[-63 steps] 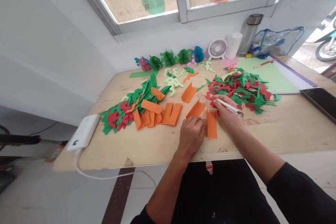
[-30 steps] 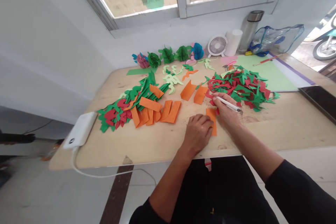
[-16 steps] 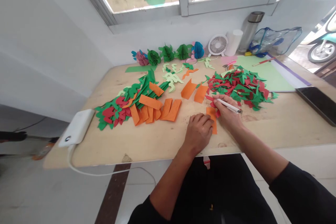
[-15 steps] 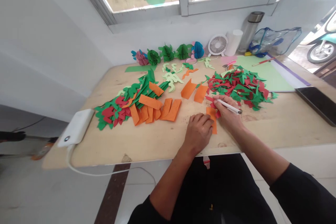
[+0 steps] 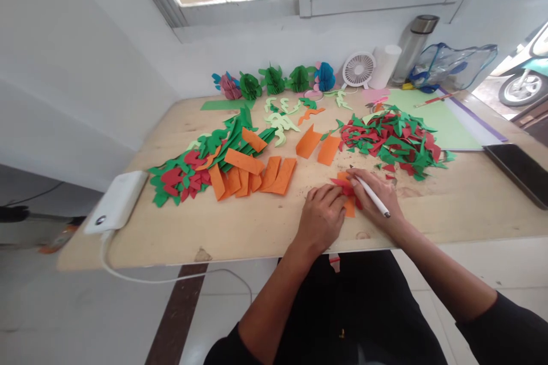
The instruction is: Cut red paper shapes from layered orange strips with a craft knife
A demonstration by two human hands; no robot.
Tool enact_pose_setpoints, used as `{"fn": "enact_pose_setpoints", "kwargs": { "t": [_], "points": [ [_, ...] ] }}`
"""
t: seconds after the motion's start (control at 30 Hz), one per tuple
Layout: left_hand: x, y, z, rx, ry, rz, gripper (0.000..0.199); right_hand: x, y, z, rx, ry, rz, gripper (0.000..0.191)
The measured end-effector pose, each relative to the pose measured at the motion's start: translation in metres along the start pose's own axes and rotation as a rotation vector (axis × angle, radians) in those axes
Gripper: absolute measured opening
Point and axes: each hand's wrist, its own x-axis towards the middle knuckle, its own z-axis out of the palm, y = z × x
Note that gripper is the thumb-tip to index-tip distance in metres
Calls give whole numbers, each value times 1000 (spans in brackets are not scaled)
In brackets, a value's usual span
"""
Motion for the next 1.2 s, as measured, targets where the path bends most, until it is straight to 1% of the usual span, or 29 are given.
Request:
{"fn": "enact_pose_setpoints", "kwargs": {
  "t": [0.1, 0.2, 0.33, 0.53, 0.7, 1.0, 1.2],
  "points": [
    [0, 0, 1, 9, -1, -9, 23, 0, 2, 0, -8, -58, -90, 27],
    [-1, 0, 2, 22, -1, -16, 22, 3, 5, 1, -10, -105, -122, 27],
    [-1, 0, 4, 49, -3, -11, 21, 6, 9, 2, -55, -137, -159, 28],
    [-1, 0, 6, 77, 4, -8, 21, 7, 15, 3, -46, -209, -273, 28],
    [-1, -1, 5, 79, 4, -7, 22, 9, 19, 3, -40, -218, -297, 28],
    [-1, 1, 5, 104, -14, -14, 22, 16, 26, 1, -185, -300, -390, 34],
    [-1, 2, 6, 138, -14, -15, 24, 21, 29, 2, -244, -275, -450, 33]
  ]
}}
